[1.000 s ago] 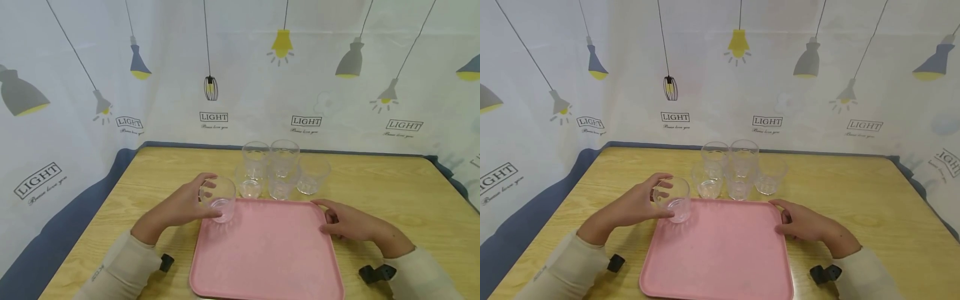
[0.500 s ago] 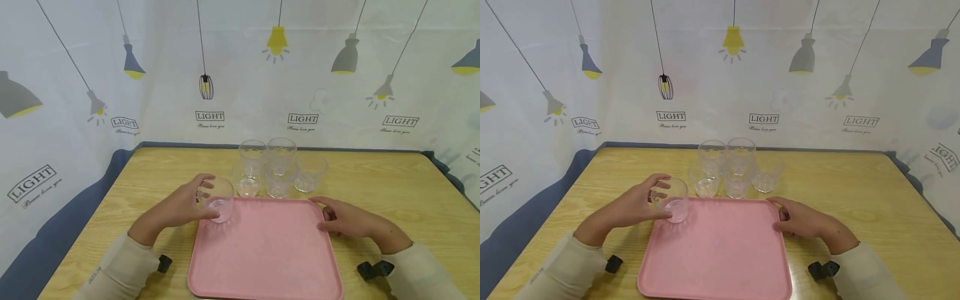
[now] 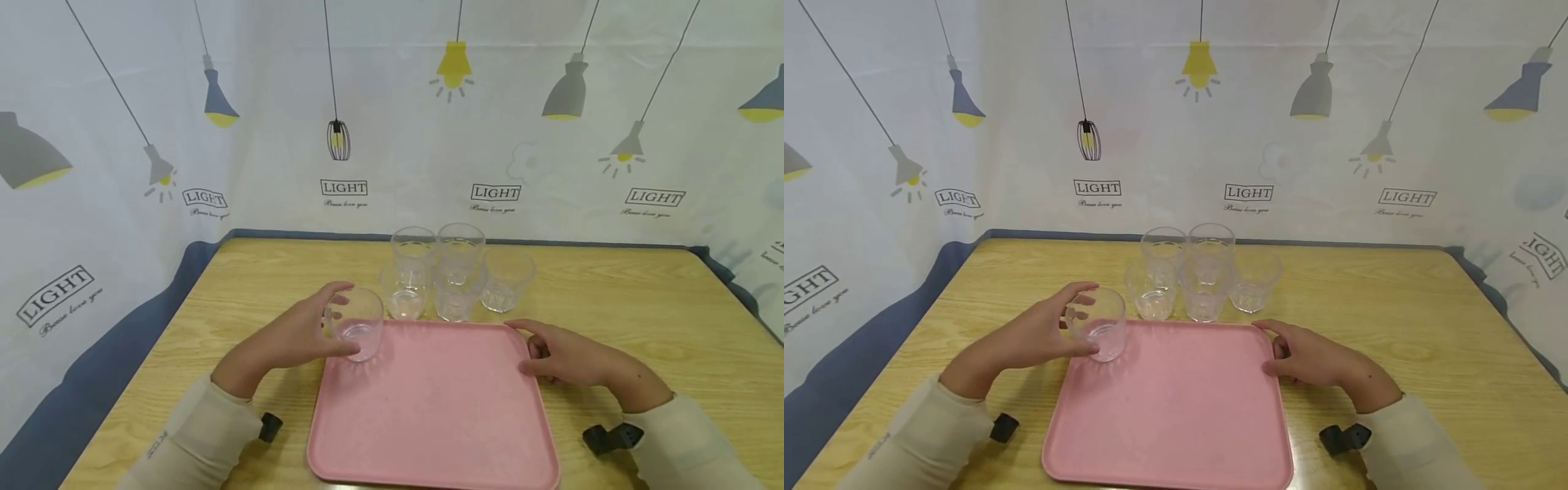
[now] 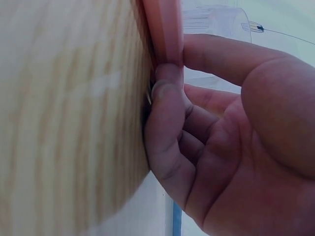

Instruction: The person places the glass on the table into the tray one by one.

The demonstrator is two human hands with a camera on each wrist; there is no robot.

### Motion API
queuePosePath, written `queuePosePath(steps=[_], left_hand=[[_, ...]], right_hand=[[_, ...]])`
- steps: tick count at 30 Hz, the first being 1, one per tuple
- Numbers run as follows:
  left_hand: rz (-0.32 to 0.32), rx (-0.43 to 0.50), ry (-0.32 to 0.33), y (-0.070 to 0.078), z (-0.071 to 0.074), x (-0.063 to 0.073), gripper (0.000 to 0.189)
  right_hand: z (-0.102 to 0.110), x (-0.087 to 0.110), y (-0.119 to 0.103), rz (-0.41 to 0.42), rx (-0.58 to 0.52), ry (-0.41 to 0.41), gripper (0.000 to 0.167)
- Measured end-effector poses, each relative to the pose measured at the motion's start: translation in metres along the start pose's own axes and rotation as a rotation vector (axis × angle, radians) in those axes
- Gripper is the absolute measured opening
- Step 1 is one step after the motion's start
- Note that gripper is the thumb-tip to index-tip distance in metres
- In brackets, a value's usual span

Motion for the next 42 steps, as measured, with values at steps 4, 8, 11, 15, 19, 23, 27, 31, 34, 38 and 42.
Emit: queuePosePath(steps=[4,8,11,15,19,23,27,31,34,38,42], left_hand=[[0.01,-0.048,0.024,0.004,0.0,0.001,0.103],[0.038,-0.101,0.107,0.014,0.002,-0.001,0.098],[0.048,-0.16,0.159,0.025,0.001,-0.008,0.094],[0.05,-0.273,0.19,0.038,-0.002,-0.023,0.091],[0.057,-0.339,0.201,0.046,-0.003,-0.035,0.089],[0.067,-0.358,0.194,0.05,-0.007,-0.046,0.087],[0.098,-0.381,0.195,0.051,-0.009,-0.054,0.087],[0.124,-0.406,0.192,0.051,-0.011,-0.059,0.088],[0.138,-0.415,0.178,0.05,-0.012,-0.06,0.089],[0.147,-0.426,0.171,0.05,-0.012,-0.061,0.092],[0.148,-0.435,0.166,0.05,-0.012,-0.063,0.093]], right_hand=[[0.001,0.001,0.0,-0.002,0.004,-0.002,0.069],[0.001,0.0,-0.001,-0.003,-0.003,-0.007,0.069],[0.001,0.0,-0.002,-0.011,-0.003,-0.005,0.07],[0.002,0.0,-0.002,-0.021,0.0,-0.002,0.07],[0.002,0.0,-0.002,-0.016,-0.002,0.002,0.069],[0.002,0.001,-0.004,-0.016,0.003,0.012,0.069],[0.002,0.001,-0.003,-0.02,-0.003,0.012,0.069],[0.002,0.001,-0.001,-0.021,-0.009,0.013,0.069],[0.001,0.0,-0.001,-0.023,-0.015,0.013,0.07],[0.001,0.0,0.0,-0.017,-0.022,0.014,0.069],[0.001,0.0,0.0,-0.012,-0.022,0.014,0.068]])
Point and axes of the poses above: each hand's wrist, its own x-axis away from the middle knuckle, its own z-axis out of the back of the hand, y = z × x, the point moved 5 cm from there along -x, towards the middle knuckle, and after that the axes turned 4 degrees about -y, right-handed, at the moved point
